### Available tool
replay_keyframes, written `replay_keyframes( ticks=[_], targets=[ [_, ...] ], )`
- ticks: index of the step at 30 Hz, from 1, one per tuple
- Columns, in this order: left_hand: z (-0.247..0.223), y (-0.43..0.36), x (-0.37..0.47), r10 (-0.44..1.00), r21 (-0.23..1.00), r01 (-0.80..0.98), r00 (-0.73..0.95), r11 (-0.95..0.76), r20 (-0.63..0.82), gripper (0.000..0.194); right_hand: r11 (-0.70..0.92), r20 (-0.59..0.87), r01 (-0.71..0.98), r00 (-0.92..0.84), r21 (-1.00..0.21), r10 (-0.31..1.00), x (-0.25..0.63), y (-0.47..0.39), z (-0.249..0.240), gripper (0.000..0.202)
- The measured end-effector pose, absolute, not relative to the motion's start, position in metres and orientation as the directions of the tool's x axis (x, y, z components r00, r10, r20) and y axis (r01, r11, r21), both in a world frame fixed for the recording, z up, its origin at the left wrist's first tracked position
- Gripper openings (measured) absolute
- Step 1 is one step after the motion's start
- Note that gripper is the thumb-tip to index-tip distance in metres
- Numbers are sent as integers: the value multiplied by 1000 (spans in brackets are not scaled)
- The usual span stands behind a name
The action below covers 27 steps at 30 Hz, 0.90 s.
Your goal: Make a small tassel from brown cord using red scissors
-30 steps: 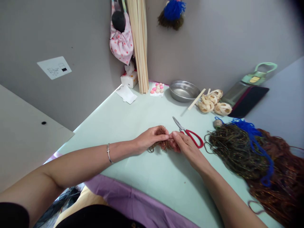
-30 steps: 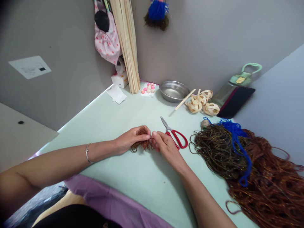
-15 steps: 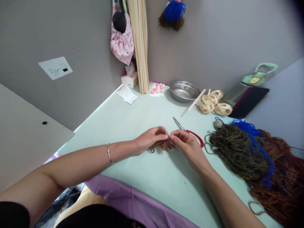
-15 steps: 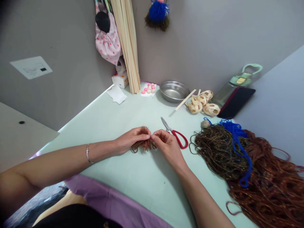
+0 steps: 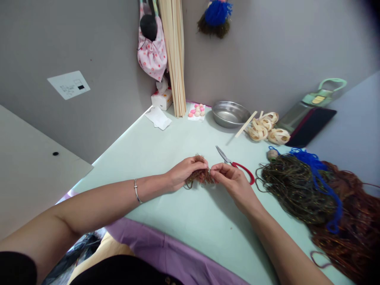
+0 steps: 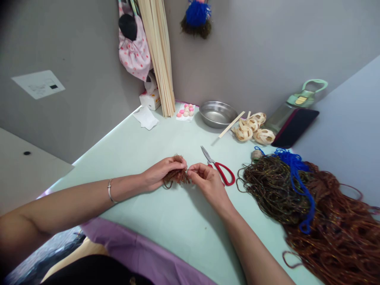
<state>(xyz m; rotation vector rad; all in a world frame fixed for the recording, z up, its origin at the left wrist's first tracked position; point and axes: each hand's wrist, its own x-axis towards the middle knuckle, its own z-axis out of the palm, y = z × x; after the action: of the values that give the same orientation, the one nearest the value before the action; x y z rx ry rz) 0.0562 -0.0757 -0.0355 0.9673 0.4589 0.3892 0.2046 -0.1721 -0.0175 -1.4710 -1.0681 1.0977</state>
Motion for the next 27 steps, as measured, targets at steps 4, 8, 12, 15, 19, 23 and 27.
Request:
replay_keyframes(
  ticks=[4, 8, 12, 15, 19, 23, 27],
  targets=[
    [-37, -77, 55, 495, 880, -110, 855, 461, -153, 28, -134, -112, 86, 222, -987, 969, 204, -171, -17, 22],
    [-37, -78, 54, 477, 879, -108, 867, 463, -144, 29, -136, -109, 104, 230, -985, 967, 204, -172, -16, 19],
    [-35, -76, 54, 492, 853, -130, 856, 506, -162, 26, -150, -120, 120, 230, -981, 966, 202, -172, -15, 19],
    [-33, -75, 54, 482, 838, -167, 867, 519, -126, 26, -143, -119, 99, 214, -985, 969, 201, -172, -17, 19],
    [-30, -77, 54, 470, 814, -223, 880, 537, -69, 28, -138, -122, 70, 194, -988, 973, 200, -172, -18, 18],
    [-33, -77, 54, 532, 851, -227, 844, 473, -71, 28, -115, -99, 56, 232, -992, 968, 200, -172, -18, 17],
    [-37, -78, 53, 558, 900, -188, 827, 393, -71, 26, -107, -90, 50, 261, -993, 961, 202, -172, -17, 15]
  ],
)
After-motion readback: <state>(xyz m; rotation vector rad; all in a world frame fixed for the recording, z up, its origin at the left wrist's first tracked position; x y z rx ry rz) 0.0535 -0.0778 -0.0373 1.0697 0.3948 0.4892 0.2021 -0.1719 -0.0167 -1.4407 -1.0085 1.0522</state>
